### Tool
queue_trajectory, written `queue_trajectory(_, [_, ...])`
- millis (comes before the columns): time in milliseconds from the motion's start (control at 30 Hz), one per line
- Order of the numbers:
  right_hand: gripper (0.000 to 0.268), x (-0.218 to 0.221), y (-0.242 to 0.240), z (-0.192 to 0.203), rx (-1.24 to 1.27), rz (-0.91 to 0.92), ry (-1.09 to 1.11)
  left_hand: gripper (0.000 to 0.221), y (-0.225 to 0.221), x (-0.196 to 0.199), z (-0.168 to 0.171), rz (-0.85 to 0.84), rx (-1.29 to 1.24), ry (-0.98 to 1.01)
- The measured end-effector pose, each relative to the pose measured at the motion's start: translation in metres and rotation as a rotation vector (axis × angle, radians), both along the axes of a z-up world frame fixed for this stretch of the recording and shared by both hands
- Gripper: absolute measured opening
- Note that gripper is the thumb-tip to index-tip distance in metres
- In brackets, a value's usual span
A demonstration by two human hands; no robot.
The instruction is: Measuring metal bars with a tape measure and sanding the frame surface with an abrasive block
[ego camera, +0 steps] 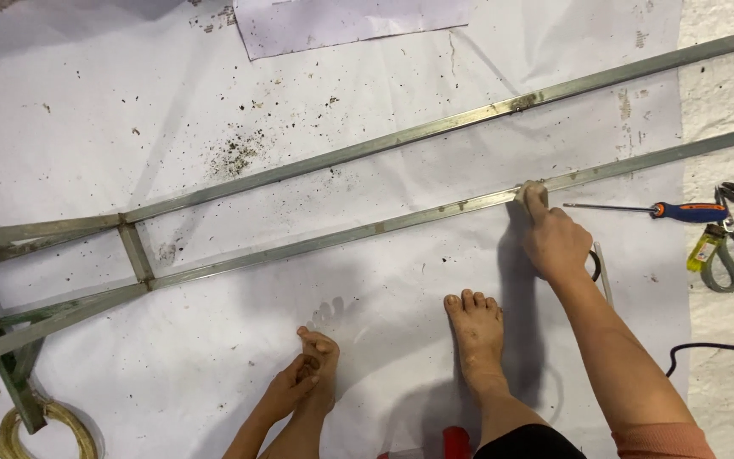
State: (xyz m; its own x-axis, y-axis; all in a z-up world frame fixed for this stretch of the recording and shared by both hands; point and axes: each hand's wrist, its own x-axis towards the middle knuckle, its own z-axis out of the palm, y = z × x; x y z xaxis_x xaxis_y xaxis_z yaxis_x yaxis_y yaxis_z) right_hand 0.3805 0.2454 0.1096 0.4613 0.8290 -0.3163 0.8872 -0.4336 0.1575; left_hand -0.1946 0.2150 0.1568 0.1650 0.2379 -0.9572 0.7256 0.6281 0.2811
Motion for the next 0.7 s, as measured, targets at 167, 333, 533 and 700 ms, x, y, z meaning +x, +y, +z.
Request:
queue_trajectory(167, [0.055,0.033,0.001,0.009,-0.134,-0.312,0.107,0.036,0.000,0.001,0.006,-0.096,-0.005,0.072])
queue_trajectory(333, [0.044,0.013,0.002,0.014,-0.143,-0.176,0.144,0.040,-0.002,-0.003,0.006,-0.120,-0.014,0.098])
queue_trajectory(533, [0.053,-0.014,0.007,0.014,-0.165,-0.146,0.167,0.039,0.002,0.006,0.006,-0.132,-0.026,0.136])
queue_trajectory(700, [0.045,-0.005,0.007,0.009,-0.091,-0.212,0.151,0.039,0.002,0.004,0.012,-0.218,-0.012,0.128])
